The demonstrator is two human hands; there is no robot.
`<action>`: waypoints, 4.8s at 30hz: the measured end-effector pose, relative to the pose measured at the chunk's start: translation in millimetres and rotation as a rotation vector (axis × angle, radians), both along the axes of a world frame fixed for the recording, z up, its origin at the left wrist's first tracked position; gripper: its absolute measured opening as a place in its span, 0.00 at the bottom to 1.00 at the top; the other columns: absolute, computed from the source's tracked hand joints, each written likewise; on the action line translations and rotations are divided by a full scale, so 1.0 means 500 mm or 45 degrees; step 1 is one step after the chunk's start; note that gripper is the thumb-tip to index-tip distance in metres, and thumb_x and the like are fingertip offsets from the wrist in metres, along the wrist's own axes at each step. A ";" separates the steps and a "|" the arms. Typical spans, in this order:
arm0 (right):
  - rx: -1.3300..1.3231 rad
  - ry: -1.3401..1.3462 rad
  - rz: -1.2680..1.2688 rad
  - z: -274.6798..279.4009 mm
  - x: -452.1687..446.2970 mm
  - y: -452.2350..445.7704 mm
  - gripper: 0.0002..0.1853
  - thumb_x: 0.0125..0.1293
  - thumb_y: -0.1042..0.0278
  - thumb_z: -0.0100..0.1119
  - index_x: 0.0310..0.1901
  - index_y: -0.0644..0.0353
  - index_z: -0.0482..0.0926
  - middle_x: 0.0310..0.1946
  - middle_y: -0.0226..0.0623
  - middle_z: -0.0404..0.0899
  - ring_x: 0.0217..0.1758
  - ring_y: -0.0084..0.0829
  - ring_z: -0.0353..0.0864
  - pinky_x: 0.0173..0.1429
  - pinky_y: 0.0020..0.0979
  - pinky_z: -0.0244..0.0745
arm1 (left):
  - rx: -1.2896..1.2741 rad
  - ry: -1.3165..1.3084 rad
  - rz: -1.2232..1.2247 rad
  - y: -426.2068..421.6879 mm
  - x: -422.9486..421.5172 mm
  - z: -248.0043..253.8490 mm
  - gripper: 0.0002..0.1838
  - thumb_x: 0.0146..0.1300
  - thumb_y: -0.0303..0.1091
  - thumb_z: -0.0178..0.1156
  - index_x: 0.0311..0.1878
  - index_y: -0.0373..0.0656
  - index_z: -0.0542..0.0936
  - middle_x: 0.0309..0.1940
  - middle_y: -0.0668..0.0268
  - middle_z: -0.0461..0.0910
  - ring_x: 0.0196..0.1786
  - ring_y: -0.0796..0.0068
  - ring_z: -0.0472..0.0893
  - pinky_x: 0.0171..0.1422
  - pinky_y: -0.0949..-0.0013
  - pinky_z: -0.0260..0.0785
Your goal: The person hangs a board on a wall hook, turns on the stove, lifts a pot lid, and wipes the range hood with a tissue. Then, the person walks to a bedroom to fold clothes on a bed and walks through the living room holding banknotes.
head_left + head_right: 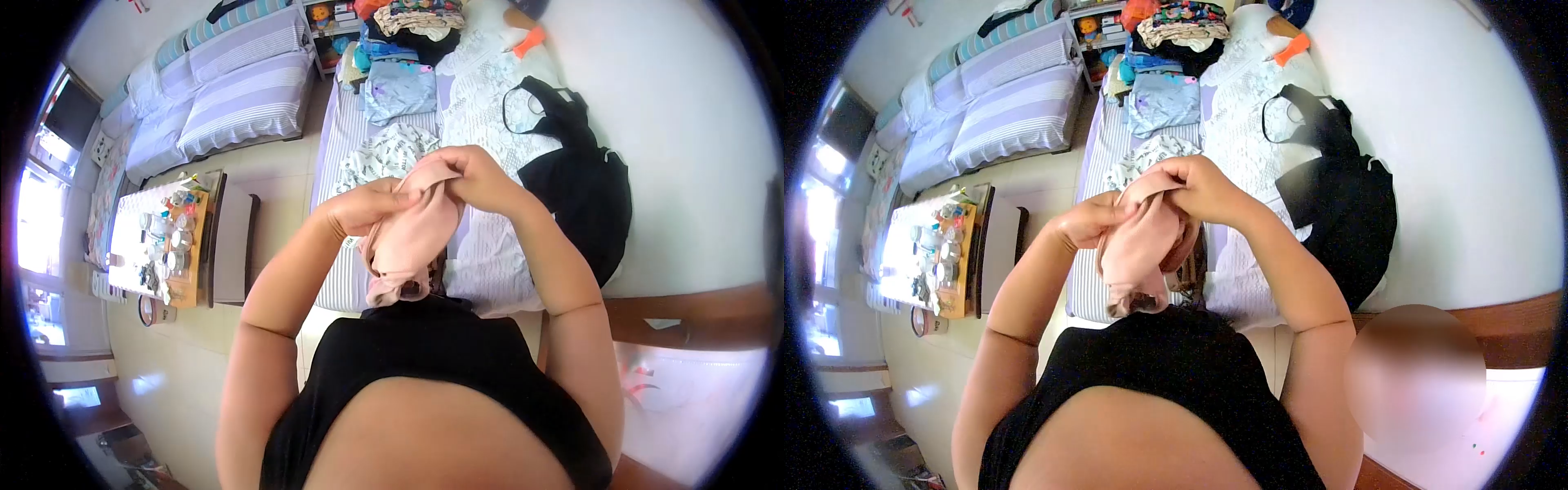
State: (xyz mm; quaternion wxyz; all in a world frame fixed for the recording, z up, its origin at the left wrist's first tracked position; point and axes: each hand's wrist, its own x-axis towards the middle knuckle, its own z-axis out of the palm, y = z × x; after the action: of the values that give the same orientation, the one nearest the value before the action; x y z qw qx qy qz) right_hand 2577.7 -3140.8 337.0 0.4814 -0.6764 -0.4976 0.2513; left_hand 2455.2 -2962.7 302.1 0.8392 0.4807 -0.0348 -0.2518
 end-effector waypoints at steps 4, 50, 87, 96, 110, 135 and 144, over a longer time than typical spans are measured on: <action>0.133 0.535 0.009 0.043 -0.007 -0.022 0.10 0.58 0.77 0.49 0.40 0.66 0.78 0.37 0.32 0.80 0.41 0.19 0.76 0.48 0.22 0.70 | 1.144 -0.512 0.216 0.017 0.001 -0.023 0.14 0.52 0.31 0.63 0.42 0.37 0.77 0.35 0.61 0.80 0.36 0.77 0.76 0.39 0.73 0.69; -0.049 -0.872 -0.020 -0.021 0.077 -0.092 0.10 0.43 0.68 0.66 0.32 0.50 0.80 0.21 0.29 0.74 0.31 0.28 0.74 0.72 0.47 0.46 | 0.762 -1.157 -0.006 0.049 -0.219 0.175 0.04 0.59 0.28 0.58 0.28 0.42 0.77 0.28 0.64 0.77 0.36 0.63 0.78 0.61 0.50 0.59; -0.225 1.039 0.459 -0.562 -0.181 -0.216 0.28 0.71 0.51 0.38 0.66 0.62 0.58 0.67 0.43 0.56 0.69 0.34 0.55 0.72 0.33 0.46 | 1.195 -0.271 1.011 0.135 0.237 -0.247 0.32 0.55 0.29 0.63 0.61 0.35 0.60 0.55 0.54 0.68 0.52 0.67 0.73 0.52 0.70 0.69; -0.081 0.865 0.585 -0.533 -0.168 -0.211 0.26 0.71 0.57 0.42 0.65 0.62 0.59 0.65 0.42 0.58 0.67 0.32 0.58 0.70 0.32 0.49 | 1.123 0.066 0.919 0.024 0.086 -0.361 0.37 0.58 0.34 0.61 0.66 0.36 0.53 0.57 0.53 0.66 0.51 0.68 0.72 0.48 0.71 0.69; -0.258 1.125 0.484 -0.440 -0.163 -0.217 0.21 0.70 0.64 0.46 0.62 0.62 0.64 0.59 0.38 0.67 0.65 0.25 0.61 0.68 0.28 0.52 | 1.007 0.040 0.886 -0.018 -0.066 -0.416 0.34 0.57 0.30 0.62 0.63 0.35 0.57 0.48 0.55 0.72 0.38 0.76 0.76 0.41 0.74 0.69; -0.487 1.088 0.406 -0.542 -0.143 -0.152 0.18 0.69 0.59 0.47 0.55 0.61 0.73 0.52 0.35 0.75 0.54 0.24 0.70 0.61 0.25 0.61 | 1.081 0.505 0.924 -0.129 -0.290 -0.501 0.19 0.57 0.34 0.62 0.48 0.34 0.74 0.36 0.57 0.80 0.38 0.70 0.81 0.43 0.68 0.74; -0.829 0.944 -0.396 -0.721 -0.070 -0.126 0.08 0.66 0.67 0.52 0.40 0.61 0.78 0.21 0.27 0.71 0.20 0.18 0.68 0.21 0.21 0.65 | 1.444 0.735 0.808 -0.180 -0.505 -0.443 0.23 0.56 0.47 0.59 0.50 0.42 0.75 0.39 0.54 0.80 0.45 0.53 0.78 0.49 0.59 0.70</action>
State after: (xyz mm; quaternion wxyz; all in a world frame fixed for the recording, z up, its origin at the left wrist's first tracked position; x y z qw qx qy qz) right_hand 2542.6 -3203.9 -23.6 0.4215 -0.7226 -0.0831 0.5416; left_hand 2202.7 -3052.8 80.6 0.4684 0.7443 0.4670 -0.0919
